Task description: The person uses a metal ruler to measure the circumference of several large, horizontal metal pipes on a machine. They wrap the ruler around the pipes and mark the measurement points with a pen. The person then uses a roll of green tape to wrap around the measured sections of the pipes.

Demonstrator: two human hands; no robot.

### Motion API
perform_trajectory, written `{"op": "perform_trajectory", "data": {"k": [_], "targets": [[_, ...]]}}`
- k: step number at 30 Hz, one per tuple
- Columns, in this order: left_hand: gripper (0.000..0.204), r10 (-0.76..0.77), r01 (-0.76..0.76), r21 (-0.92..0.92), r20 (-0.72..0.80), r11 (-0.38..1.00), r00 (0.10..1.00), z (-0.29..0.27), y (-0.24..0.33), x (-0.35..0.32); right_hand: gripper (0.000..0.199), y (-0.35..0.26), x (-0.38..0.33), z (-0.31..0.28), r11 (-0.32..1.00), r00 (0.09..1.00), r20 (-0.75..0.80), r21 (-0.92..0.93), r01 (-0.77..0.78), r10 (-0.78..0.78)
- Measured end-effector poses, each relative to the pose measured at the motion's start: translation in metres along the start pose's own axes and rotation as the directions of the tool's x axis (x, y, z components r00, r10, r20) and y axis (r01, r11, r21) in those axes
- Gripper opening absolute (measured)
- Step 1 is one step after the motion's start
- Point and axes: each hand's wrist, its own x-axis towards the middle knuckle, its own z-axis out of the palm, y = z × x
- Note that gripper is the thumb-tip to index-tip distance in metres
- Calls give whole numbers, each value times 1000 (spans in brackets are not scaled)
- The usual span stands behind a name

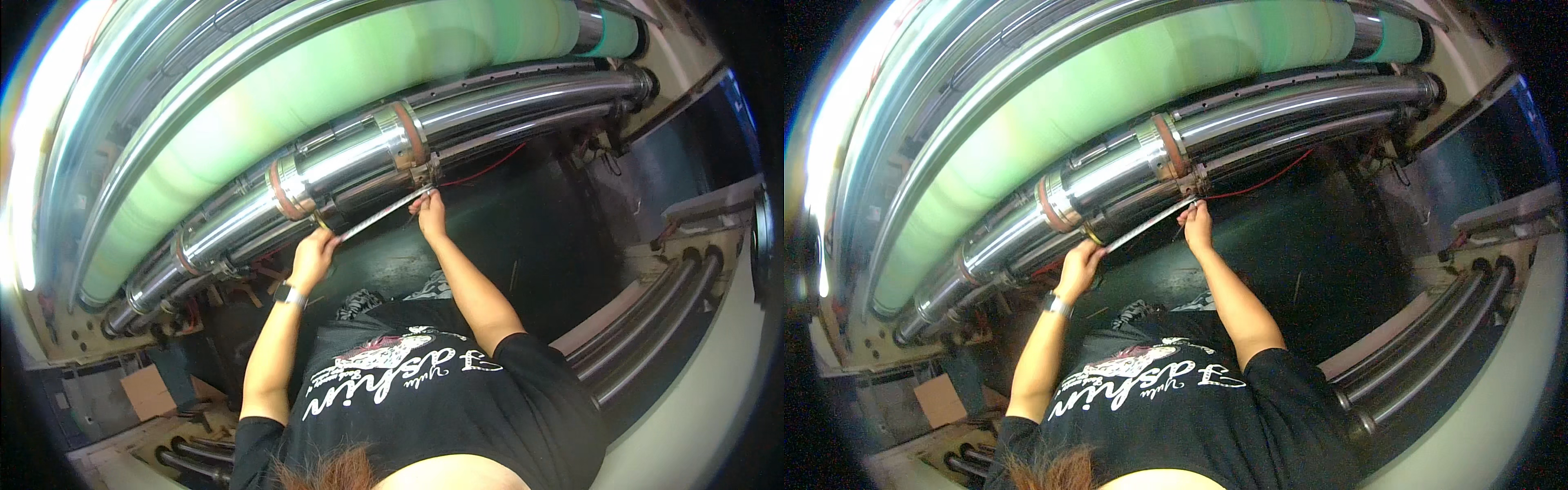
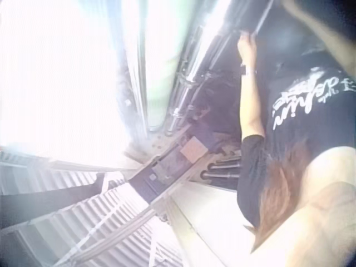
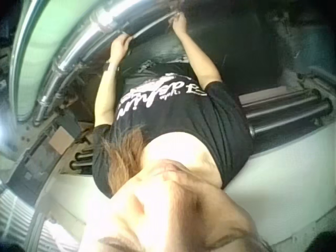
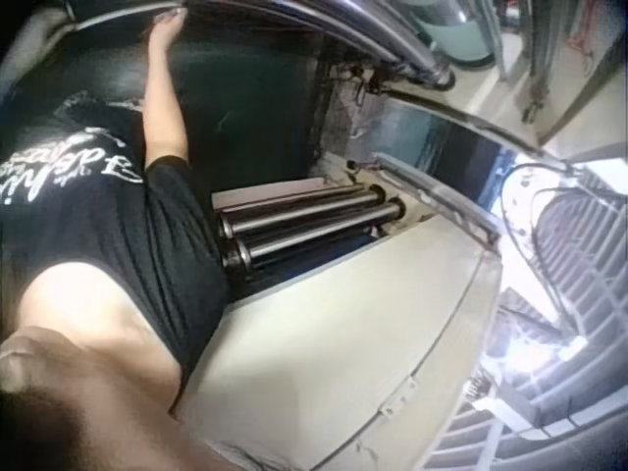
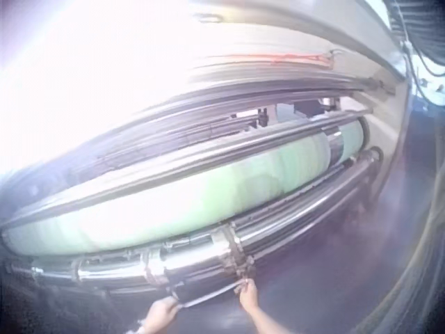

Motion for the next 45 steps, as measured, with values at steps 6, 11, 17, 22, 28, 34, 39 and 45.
{"op": "perform_trajectory", "data": {"k": [6, 11, 17, 22, 28, 34, 39, 45], "targets": [[19, 7, -3, 63, -73, 998, 997, 21, 4, 38, 15, 15, -19, -30, 969, 999, -43, -247, -18, 8], [20, -26, 28, 38, -52, 999, 998, 34, -5, 55, 14, 46, -1, -63, 929, 998, -25, -367, 37, -49], [20, -80, 81, 33, -41, 996, 996, 40, -15, 58, 18, 24, -19, -55, 968, 991, 36, -225, -115, 126], [21, -43, 43, -5, -36, 999, 998, 42, -27, 58, 16, 29, -11, -57, 947, 987, 52, -294, -131, 153], [23, -99, 99, -46, -5, 994, 995, 28, -49, 28, 14, 8, -21, -52, 940, 943, 73, -136, -314, 326], [17, -219, 215, -69, -50, 974, 975, 8, -79, 3, 14, 2, 5, -56, 938, 943, 48, 98, -334, 330], [21, -337, 338, 14, -45, 941, 940, 3, -79, 9, 26, -10, 32, -43, 865, 904, 53, 273, -421, 424], [18, -361, 365, 27, -96, 931, 928, 4, -79, 15, 40, -7, 46, -35, 799, 865, 152, 333, -500, 478]]}}
